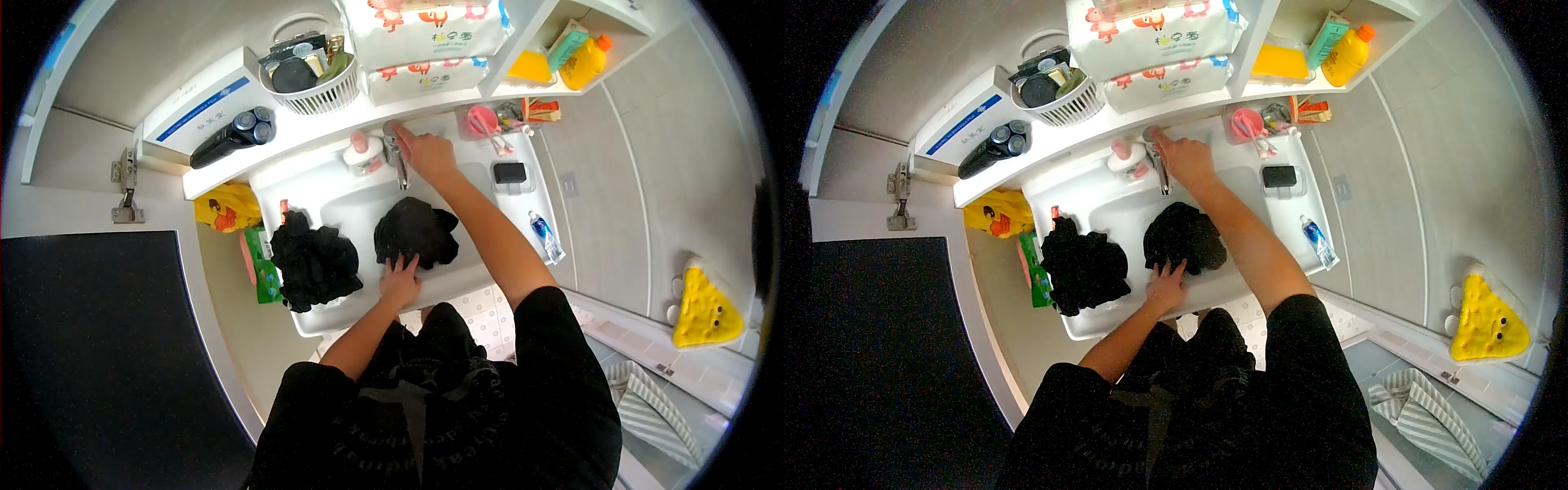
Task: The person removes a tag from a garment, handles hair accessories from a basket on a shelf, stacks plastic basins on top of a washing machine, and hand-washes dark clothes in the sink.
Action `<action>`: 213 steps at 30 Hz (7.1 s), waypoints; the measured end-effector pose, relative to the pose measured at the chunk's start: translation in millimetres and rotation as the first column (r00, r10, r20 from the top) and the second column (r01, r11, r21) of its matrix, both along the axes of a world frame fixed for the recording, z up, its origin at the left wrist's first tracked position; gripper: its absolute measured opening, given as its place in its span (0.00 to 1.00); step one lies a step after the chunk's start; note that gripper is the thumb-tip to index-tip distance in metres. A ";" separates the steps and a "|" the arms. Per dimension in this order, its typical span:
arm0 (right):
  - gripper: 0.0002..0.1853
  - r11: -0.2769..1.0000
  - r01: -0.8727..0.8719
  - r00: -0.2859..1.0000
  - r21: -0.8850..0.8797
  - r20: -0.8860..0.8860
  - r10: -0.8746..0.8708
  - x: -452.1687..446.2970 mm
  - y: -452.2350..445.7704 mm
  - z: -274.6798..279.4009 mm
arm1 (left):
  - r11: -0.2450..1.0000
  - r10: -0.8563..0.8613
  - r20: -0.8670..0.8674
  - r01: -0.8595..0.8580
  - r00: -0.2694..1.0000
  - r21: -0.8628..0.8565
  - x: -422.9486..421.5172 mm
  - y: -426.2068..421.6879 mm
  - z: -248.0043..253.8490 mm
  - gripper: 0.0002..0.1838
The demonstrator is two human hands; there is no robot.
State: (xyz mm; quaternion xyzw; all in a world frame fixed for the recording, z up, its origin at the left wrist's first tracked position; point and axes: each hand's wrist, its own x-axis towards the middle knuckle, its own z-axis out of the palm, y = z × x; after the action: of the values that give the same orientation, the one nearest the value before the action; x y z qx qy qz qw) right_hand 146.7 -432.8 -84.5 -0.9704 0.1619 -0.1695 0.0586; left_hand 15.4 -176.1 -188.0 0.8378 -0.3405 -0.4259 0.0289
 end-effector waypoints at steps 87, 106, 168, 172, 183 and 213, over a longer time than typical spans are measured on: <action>0.57 0.560 0.555 0.805 0.615 -0.568 -0.174 -127.1 86.2 -132.7 | 0.213 0.731 -0.660 -0.977 0.171 -0.017 66.3 -32.8 -78.3 0.51; 0.30 0.112 0.246 0.945 0.963 -0.212 -0.251 -125.8 113.6 -151.3 | -0.178 0.453 -0.860 -0.969 -0.237 0.174 60.4 18.8 5.7 0.28; 0.32 0.313 0.219 0.966 0.924 -0.250 0.061 -116.8 106.4 -231.8 | -0.208 0.386 -0.896 -0.967 -0.218 0.146 43.5 41.5 27.7 0.33; 0.25 -0.699 0.174 0.950 0.694 -0.304 -0.066 -127.8 82.3 -161.8 | -0.201 0.460 -0.888 -0.976 -0.015 -0.088 45.4 2.3 5.9 0.36; 0.26 0.365 0.246 0.969 0.898 -0.223 -0.104 -164.2 90.6 -124.6 | 0.072 0.552 -0.788 -0.957 0.272 -0.280 44.3 -42.2 -24.4 0.29; 0.35 -0.062 0.449 0.747 0.891 -0.413 -0.520 -165.3 98.2 -138.9 | 0.256 0.452 -0.815 -0.928 0.361 -0.269 25.9 -17.3 -13.8 0.45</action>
State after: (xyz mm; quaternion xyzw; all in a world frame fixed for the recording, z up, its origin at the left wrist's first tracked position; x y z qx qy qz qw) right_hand -18.6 -334.7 -223.4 -0.5644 0.5608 -0.0608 0.6027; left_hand 41.3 -193.4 -201.8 0.6297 -0.0071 -0.4249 0.6503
